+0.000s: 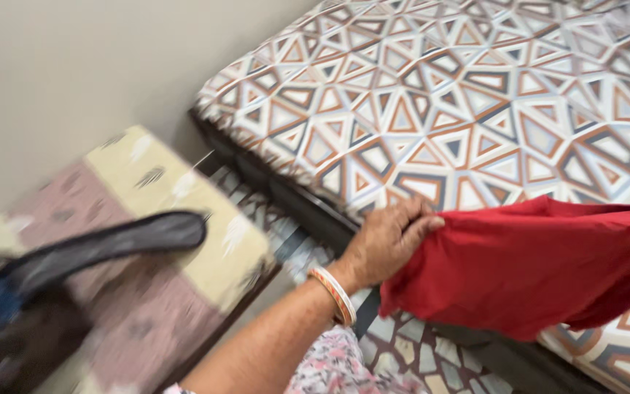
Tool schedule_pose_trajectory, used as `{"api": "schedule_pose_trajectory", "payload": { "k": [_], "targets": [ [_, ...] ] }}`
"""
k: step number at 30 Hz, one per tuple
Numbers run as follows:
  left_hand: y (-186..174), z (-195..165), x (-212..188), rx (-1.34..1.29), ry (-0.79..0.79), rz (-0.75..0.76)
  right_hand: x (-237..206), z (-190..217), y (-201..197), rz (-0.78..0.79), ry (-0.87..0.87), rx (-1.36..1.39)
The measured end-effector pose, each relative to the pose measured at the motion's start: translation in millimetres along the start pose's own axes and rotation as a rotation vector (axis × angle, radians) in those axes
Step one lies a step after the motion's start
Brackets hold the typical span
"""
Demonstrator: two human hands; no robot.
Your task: The person folds and arranges clothes on a bed, then packs them into an open backpack, pressing the garments down to fit them inside. They fold a red t-shirt on the bed and place it into the backpack with the other clothes.
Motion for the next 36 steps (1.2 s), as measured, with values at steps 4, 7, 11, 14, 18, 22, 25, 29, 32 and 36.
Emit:
{"api": "schedule_pose_trajectory", "payload": {
  "k": [4,7,11,14,18,22,25,29,32,36],
  "targets": [
    [32.5,83.3,54.9,-0.188,-0.078,0.011,65.1,-32.1,23.5,-0.072,0.054,-0.138],
    [40.8,170.4,106.1,-0.243,-0.21,-0.019,141.9,-54.5,88.5,-0.138,0.096,-0.302],
    [24.6,309.6,159.8,-0.135,-0.498,-0.234,253.5,-54.4,247.2,0.05,0.079,0.253],
    [-14.5,425.9,173.2,0.023,-0.565,-0.339,274.6,-26.2,351.8,0.347,0.125,0.806],
    [-54.2,546.5,140.9,0.126,-0.977,-0.366,184.6,-16.5,420.6,0.662,0.586,0.237],
    [-44.8,594.4,113.2,0.121,-1.139,-0.246,71.2,-26.3,422.9,0.964,0.949,0.049],
    [-31.3,603.8,104.9,0.257,-1.161,-0.145,12.3,-49.6,423.6,0.857,1.316,0.139],
    [-14.2,595.7,104.3,0.458,-1.232,-0.166,-37.5,-73.3,445.4,0.84,1.47,0.2],
    [-0.5,590.9,100.9,0.572,-1.253,-0.198,-54.3,-72.0,479.7,0.804,1.56,0.405],
    [14.0,596.3,83.0,0.368,-1.455,-0.163,-58.1,-56.5,518.4,0.541,1.704,0.742]
  ]
}}
Point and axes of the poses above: each hand's wrist, its own x-axis towards the middle knuckle, its own y-axis out of the palm, z = x × y, the point moved 1 cm from there along x, towards the middle knuckle, and after that the axes turned 2 degrees about z, right-handed, at the moved point
